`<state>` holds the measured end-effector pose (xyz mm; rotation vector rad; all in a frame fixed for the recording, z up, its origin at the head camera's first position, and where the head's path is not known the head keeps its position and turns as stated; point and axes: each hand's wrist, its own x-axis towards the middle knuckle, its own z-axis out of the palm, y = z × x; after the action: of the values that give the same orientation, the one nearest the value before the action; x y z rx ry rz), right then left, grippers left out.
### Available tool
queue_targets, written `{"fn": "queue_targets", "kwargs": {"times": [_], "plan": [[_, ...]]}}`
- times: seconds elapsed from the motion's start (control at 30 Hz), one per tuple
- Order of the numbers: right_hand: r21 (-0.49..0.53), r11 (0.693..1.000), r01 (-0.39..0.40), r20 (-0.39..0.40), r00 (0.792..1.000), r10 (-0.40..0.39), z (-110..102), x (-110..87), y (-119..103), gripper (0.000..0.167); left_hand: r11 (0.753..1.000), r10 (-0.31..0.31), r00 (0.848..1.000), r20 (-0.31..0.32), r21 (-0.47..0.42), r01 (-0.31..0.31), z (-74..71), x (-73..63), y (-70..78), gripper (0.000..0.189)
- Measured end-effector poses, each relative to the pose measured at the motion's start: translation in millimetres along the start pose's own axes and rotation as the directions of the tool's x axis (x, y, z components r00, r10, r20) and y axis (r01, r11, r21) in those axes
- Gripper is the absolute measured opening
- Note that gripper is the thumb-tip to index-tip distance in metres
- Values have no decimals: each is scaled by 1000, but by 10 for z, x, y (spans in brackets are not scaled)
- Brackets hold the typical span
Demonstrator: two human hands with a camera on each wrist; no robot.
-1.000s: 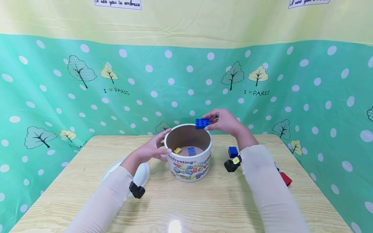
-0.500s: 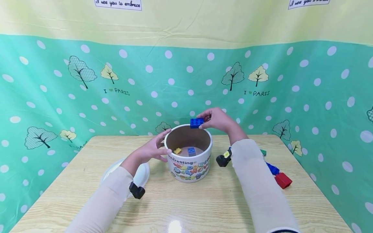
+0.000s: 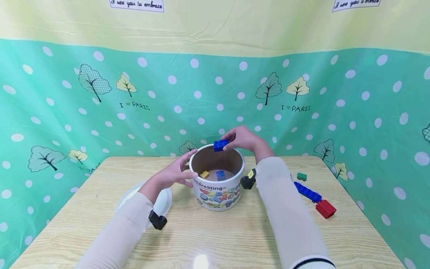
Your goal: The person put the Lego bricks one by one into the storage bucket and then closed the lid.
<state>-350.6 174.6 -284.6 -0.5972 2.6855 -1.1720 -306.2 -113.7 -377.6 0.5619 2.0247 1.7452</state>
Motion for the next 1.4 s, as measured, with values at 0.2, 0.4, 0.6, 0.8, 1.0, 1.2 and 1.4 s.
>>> {"fn": "queue_targets", "kwargs": {"times": [0.2,0.4,0.6,0.8,1.0,1.2,1.4], "plan": [[0,1000,3,-12,1000,-3,47,65,-13,36,1000,-4,1000,2,0,4,13,5,7,99],[42,999,32,-13,999,-31,137,109,-27,38,1000,-12,1000,2,0,12,18,-3,19,100],[76,995,67,-23,998,-65,203,134,-24,32,1000,-10,1000,3,-3,10,26,6,7,98],[100,991,94,-46,995,-90,209,89,-13,32,1000,-11,1000,-4,-4,11,25,5,-2,95],[126,984,128,-93,989,-116,187,-41,32,35,1000,-11,1000,4,-7,11,23,-2,11,99],[193,976,106,-167,983,-74,174,-247,100,39,1000,-2,1000,5,1,2,34,1,15,101],[195,973,123,-202,976,-83,155,-427,178,41,1000,-13,1000,-11,3,13,40,-11,34,96]]}}
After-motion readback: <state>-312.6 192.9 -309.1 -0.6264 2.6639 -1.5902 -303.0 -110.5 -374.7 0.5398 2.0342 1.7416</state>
